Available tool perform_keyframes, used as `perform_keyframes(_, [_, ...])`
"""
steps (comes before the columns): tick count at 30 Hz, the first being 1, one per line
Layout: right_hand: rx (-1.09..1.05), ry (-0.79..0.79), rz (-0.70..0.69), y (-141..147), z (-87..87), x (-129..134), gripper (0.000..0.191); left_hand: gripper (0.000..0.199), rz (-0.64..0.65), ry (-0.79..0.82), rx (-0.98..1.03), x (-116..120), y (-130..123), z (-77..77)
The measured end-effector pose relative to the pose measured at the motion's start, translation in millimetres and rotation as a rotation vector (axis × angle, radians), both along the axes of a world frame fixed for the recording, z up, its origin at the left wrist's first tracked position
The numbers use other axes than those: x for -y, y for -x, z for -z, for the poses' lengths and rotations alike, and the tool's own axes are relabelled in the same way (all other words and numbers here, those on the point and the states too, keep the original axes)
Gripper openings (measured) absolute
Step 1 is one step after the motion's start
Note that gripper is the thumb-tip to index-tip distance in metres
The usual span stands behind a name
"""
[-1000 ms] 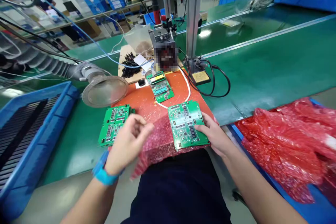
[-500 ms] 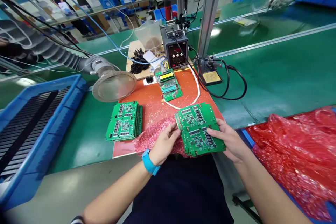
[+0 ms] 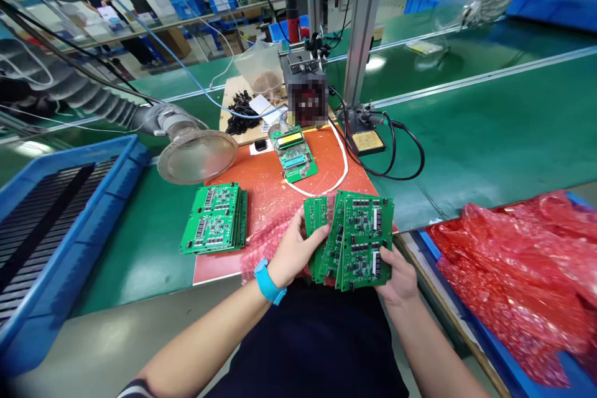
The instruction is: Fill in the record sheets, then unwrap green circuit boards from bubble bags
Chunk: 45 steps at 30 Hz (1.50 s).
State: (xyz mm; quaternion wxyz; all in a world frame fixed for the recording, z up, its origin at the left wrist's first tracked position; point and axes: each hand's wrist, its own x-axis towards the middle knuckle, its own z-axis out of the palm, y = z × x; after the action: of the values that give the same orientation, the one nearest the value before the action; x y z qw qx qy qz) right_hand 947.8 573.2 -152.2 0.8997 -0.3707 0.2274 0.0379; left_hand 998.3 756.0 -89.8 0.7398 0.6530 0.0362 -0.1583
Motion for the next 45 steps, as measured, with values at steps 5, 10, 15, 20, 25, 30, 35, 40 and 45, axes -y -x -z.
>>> perform_keyframes(5, [-0.016, -0.025, -0.015, 11, -8.4, -23, 0.045, 0.044, -0.059, 0.045, -0.036, -13, 7, 0.2])
perform_keyframes(10, [0.089, 0.103, -0.039, 17, -35.7, -45, 0.050, 0.037, -0.269, 0.043, -0.084, -17, 12, 5.1])
perform_keyframes(15, [0.138, 0.191, -0.011, 20, -51.9, -56, 0.043, 0.032, -0.529, -0.064, -0.124, -22, 7, 9.1])
perform_keyframes(20, [-0.054, 0.255, -0.013, 1, -64.3, -4, 0.032, 0.025, -0.547, -0.009, -0.161, -38, 5, 12.3])
perform_keyframes(25, [-0.231, 0.398, -0.073, -37, -68.7, 40, 0.032, 0.039, -0.313, 0.328, -0.242, -50, 14, 7.7])
perform_keyframes(30, [-0.187, 0.464, -0.150, -61, -56.7, 30, 0.039, 0.047, -0.158, 0.486, -0.405, -50, 14, -8.1])
perform_keyframes(35, [-0.097, 1.185, -0.174, -65, -51.6, 35, 0.041, 0.041, -0.217, 0.522, -0.462, -40, 8, -12.2])
perform_keyframes(40, [0.498, 1.700, -0.169, -30, -84.3, -6, 0.055, 0.037, -0.337, 0.399, -0.298, -26, 7, -7.4])
perform_keyframes(45, [0.976, 1.690, -0.452, 1, -99.1, -73, 0.028, 0.046, -0.433, 0.260, -0.202, -16, 11, -8.8])
